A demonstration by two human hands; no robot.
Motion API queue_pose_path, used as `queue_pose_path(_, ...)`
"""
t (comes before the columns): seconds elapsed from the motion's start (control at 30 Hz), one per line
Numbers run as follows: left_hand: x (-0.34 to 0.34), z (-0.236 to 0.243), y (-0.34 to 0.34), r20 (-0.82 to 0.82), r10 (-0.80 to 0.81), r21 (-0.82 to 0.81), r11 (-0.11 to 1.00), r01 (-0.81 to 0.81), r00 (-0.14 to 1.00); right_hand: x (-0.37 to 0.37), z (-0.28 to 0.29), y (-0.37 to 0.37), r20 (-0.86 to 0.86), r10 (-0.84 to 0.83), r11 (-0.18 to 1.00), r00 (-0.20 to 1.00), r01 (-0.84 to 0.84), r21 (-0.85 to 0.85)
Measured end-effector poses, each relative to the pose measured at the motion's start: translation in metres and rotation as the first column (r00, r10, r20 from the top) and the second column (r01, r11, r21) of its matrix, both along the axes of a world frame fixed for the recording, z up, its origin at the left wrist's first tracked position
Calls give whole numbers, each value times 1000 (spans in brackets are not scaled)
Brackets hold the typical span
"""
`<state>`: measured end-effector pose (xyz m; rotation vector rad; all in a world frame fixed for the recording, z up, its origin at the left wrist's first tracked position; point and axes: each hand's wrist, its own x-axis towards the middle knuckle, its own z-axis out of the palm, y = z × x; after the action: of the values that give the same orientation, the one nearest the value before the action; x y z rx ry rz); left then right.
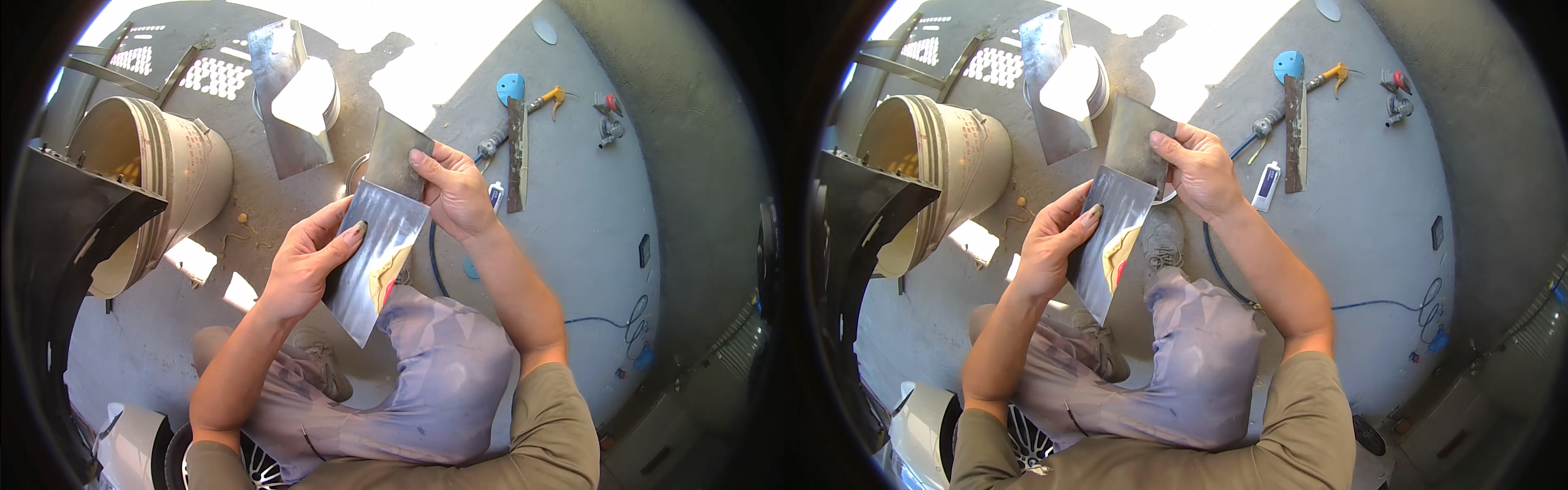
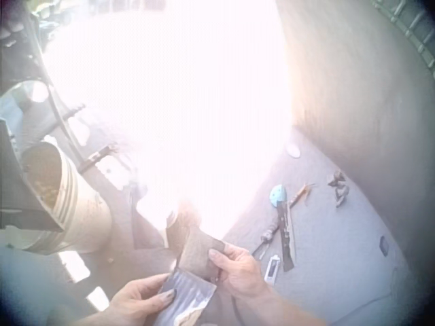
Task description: The person applies body filler to a damaged area on a car bumper using a metal spreader and a sanding block. They smooth the filler across the surface, then sand the area to level it. The person repeats the process by adding more filler and sanding again.
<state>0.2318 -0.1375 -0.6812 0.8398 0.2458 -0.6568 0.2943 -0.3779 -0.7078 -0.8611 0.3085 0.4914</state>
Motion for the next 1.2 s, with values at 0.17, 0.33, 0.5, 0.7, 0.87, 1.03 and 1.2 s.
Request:
queue_pose_path(0.17,0,96,-8,-5,99,251,963,-95,995,-6,117,-37,-19,-118,967,993,111,-228)
queue_pose_path(0.33,3,247,-15,177,-214,526,846,92,961,-37,245,-46,170,378,491,910,-41,-870)
queue_pose_path(0.5,27,388,-11,81,-296,527,823,211,952,-58,387,-28,228,500,541,835,-96,-835)
queue_pose_path(0.7,13,516,22,170,-2,530,844,-90,985,-77,554,-9,392,424,679,817,0,-734)
queue_pose_path(0.87,-52,602,38,79,219,151,962,-228,973,-96,643,35,747,654,635,118,452,-627)
queue_pose_path(1.03,-117,641,108,110,393,-36,920,-391,913,-140,673,105,691,722,571,-22,583,-578)
queue_pose_path(1.2,-190,656,235,230,373,213,882,-420,899,-188,707,178,488,851,357,194,469,-808)
